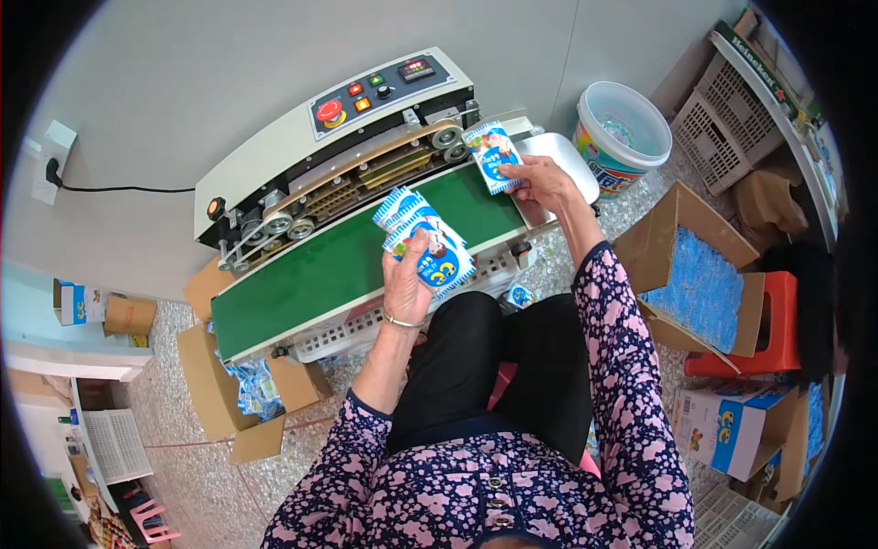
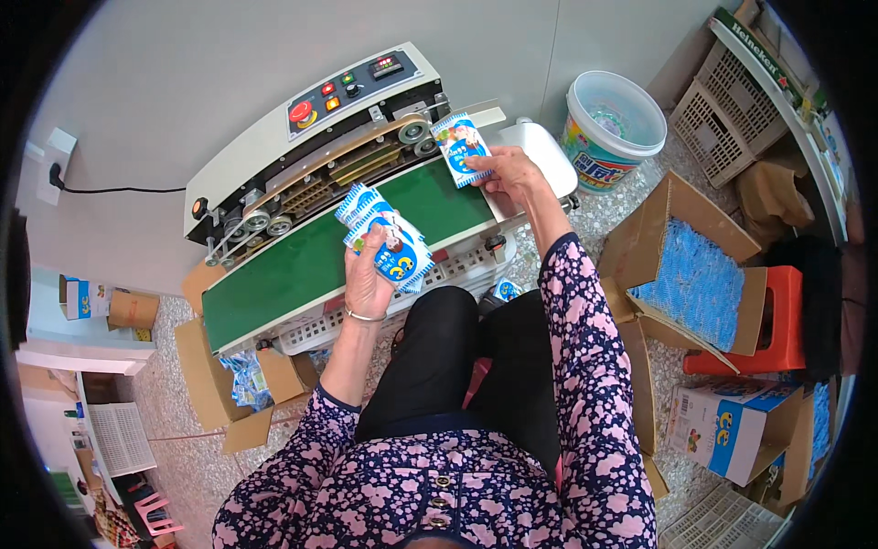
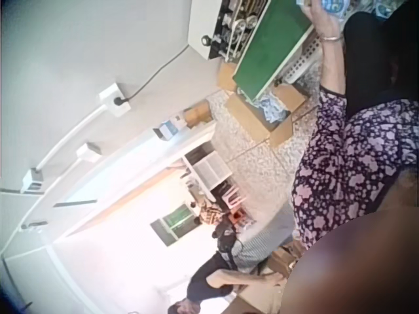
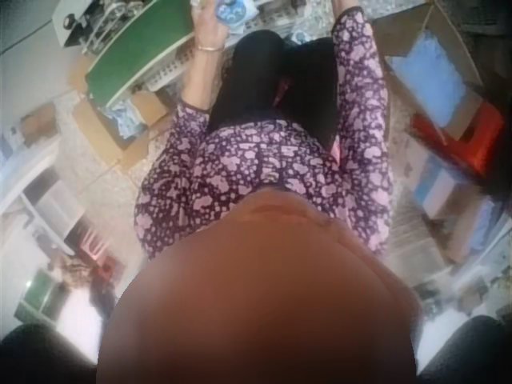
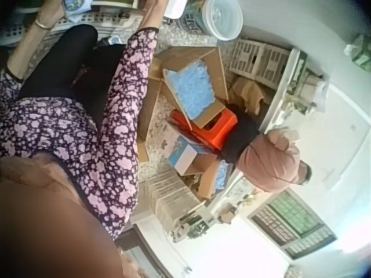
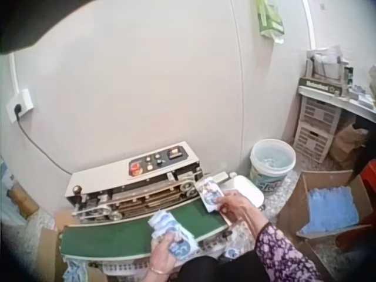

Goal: Sealing small blue plastic bags using a heat sealing machine.

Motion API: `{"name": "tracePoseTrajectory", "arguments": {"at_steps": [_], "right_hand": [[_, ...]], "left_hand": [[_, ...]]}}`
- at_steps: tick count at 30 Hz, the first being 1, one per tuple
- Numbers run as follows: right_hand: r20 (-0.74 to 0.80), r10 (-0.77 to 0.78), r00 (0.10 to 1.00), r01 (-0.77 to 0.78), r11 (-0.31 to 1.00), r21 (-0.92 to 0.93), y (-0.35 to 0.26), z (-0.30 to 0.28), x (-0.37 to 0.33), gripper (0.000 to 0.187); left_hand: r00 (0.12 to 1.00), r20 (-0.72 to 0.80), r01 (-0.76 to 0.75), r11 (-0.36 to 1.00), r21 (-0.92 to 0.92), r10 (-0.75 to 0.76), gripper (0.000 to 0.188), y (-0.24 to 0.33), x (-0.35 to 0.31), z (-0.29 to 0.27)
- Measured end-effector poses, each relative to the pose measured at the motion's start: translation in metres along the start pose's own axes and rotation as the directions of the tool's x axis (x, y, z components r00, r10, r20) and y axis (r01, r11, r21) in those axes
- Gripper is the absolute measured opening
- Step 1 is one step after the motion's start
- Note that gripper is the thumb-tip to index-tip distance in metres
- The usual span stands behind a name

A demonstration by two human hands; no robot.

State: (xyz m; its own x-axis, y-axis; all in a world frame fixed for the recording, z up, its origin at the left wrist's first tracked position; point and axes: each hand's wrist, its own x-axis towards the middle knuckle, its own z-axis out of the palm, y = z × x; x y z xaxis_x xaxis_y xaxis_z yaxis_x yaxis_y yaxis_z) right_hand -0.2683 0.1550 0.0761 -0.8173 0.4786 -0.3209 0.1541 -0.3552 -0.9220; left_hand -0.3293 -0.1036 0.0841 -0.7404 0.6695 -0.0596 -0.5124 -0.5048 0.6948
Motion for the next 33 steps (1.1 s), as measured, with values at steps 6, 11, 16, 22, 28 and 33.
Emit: {"name": "tracePoseTrajectory", "arguments": {"at_steps": [6, 11, 16, 22, 28, 33], "right_hand": [[0.020, 0.107, 0.994, -0.104, 0.989, -0.106, -0.010, 0.006, 0.009, 0.026], [-0.009, 0.144, 0.990, -0.143, 0.966, -0.217, -0.019, 0.014, 0.013, 0.025], [-0.100, 0.101, 0.990, -0.130, 0.932, -0.340, -0.013, 0.034, 0.021, 0.029], [0.079, 0.113, 0.990, -0.092, 0.969, -0.231, 0.004, 0.091, 0.014, 0.034], [-0.069, -0.576, 0.815, 0.253, 0.461, -0.850, 0.000, 0.073, -0.011, 0.044], [0.156, -0.387, 0.909, 0.400, 0.704, -0.586, 0.003, 0.085, -0.087, 0.042]], "left_hand": [[1.000, 0.017, 0.013, 1.000, 0.008, -0.013, 0.032, -0.003, 0.000, -0.002], [1.000, 0.016, 0.024, 1.000, 0.007, -0.025, 0.032, -0.004, 0.000, -0.003], [1.000, 0.016, 0.015, 1.000, 0.007, -0.015, 0.031, -0.009, -0.001, 0.000], [0.999, -0.032, 0.043, 0.999, -0.019, -0.044, 0.027, -0.004, -0.002, -0.005], [1.000, 0.004, 0.014, 1.000, 0.016, -0.014, 0.022, -0.002, 0.012, -0.011], [1.000, -0.015, 0.016, 1.000, -0.012, -0.016, 0.024, -0.006, 0.022, -0.003]]}}
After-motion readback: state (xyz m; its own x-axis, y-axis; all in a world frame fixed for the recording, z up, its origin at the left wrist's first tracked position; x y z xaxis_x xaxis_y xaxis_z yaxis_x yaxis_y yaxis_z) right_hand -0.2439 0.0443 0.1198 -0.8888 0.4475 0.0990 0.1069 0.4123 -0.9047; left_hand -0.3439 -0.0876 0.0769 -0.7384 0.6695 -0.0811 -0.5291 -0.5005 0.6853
